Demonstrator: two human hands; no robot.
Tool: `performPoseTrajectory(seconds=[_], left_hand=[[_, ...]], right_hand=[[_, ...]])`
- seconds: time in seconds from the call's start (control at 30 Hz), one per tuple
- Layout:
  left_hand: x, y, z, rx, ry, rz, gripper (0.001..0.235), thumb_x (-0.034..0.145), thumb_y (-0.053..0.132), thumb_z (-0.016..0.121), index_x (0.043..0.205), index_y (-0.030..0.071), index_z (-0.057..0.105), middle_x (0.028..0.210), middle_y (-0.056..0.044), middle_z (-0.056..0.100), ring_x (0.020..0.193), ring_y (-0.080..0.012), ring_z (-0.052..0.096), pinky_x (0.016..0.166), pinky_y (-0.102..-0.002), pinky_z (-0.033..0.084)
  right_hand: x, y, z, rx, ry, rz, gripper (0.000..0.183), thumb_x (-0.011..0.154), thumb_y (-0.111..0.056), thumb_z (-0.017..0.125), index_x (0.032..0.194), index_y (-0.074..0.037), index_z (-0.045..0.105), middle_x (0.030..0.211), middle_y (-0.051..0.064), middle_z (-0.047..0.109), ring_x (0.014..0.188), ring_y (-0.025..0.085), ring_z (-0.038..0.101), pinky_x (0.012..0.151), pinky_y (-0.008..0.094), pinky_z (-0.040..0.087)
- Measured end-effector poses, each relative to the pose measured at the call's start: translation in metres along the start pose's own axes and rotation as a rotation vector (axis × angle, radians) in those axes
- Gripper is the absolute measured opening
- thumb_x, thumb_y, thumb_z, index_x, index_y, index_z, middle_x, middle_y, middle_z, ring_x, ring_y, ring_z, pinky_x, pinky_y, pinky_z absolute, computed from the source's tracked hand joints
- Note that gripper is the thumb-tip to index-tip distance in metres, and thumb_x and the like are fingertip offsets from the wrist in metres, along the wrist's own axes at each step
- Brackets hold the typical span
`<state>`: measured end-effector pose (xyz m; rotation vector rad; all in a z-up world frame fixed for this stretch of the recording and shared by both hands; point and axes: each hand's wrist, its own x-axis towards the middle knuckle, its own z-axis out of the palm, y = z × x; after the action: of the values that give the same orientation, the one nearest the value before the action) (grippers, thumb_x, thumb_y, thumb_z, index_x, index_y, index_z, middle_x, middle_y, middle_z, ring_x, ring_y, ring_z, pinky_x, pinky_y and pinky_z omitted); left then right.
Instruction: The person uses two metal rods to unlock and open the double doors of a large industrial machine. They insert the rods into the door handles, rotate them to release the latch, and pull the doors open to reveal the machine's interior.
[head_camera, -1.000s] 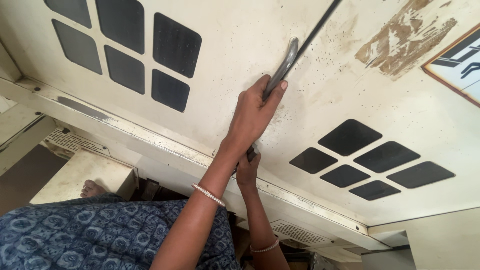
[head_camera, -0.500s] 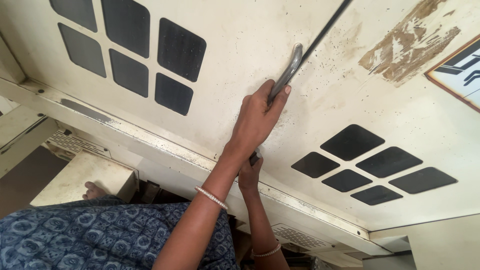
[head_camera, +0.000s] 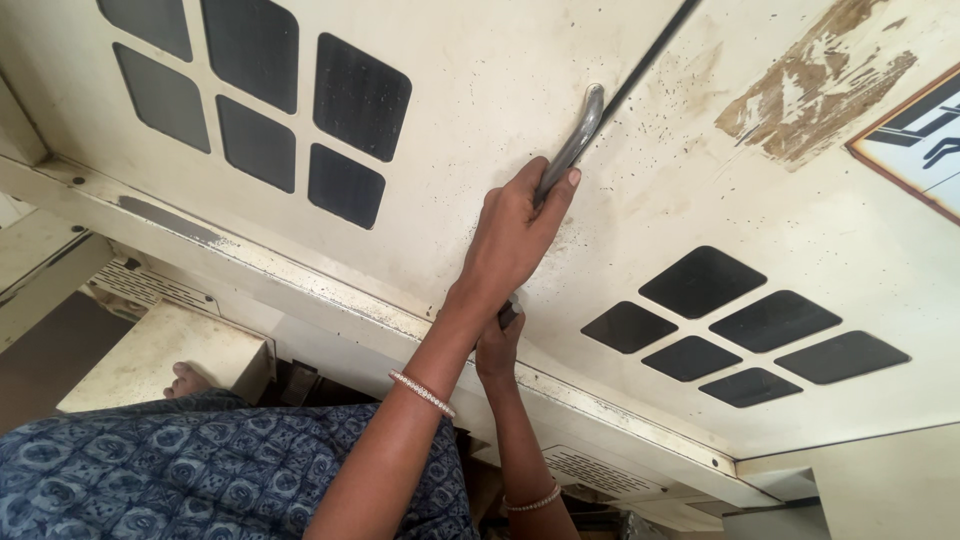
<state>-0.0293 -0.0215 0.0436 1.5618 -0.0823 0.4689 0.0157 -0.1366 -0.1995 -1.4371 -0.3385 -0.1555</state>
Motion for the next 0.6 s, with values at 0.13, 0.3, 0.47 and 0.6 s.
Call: performPoseTrajectory(seconds=[0.13, 0.3, 0.47, 0.6], left_hand=[[-0.0002, 0.0002, 0.0004, -0.001, 0.001, -0.001, 0.040, 0.103, 0.040, 0.055, 0.080, 0.007, 0.058, 0.049, 0.001, 0.046, 0.043, -0.0082, 0.040, 0.041, -0.032, 0.031], [0.0000, -0.0006, 0.0008, 0.003, 0.005, 0.004, 0.040, 0.103, 0.040, 0.055, 0.080, 0.007, 0.058, 0.050, 0.002, 0.045, 0.043, -0.0080, 0.039, 0.041, -0.032, 0.030], [-0.0003, -0.0011, 0.0009, 0.004, 0.009, 0.009, 0.041, 0.103, 0.040, 0.055, 0.079, 0.008, 0.057, 0.050, 0.002, 0.044, 0.043, -0.0074, 0.038, 0.041, -0.032, 0.030], [-0.0010, -0.0004, 0.0006, -0.001, 0.007, 0.005, 0.040, 0.103, 0.040, 0.056, 0.078, 0.008, 0.058, 0.049, 0.003, 0.044, 0.043, -0.0073, 0.038, 0.040, -0.032, 0.030]], right_hand=[[0.0007, -0.0010, 0.0002, 0.014, -0.026, -0.036, 0.024, 0.101, -0.021, 0.061, 0.106, 0.003, 0.062, 0.098, 0.007, 0.068, 0.086, 0.013, 0.061, 0.075, 0.031, 0.051], [0.0001, -0.0017, 0.0000, 0.009, -0.026, -0.044, 0.025, 0.100, -0.021, 0.060, 0.109, 0.002, 0.061, 0.100, 0.007, 0.068, 0.089, 0.013, 0.062, 0.078, 0.030, 0.052], [0.0007, 0.0041, -0.0010, -0.018, 0.042, 0.011, 0.026, 0.099, -0.022, 0.059, 0.113, 0.000, 0.056, 0.105, 0.005, 0.066, 0.094, 0.012, 0.062, 0.083, 0.030, 0.052], [0.0018, 0.0080, -0.0036, -0.006, -0.001, -0.004, 0.026, 0.101, -0.020, 0.059, 0.114, 0.003, 0.058, 0.106, 0.009, 0.067, 0.094, 0.014, 0.062, 0.083, 0.030, 0.052]])
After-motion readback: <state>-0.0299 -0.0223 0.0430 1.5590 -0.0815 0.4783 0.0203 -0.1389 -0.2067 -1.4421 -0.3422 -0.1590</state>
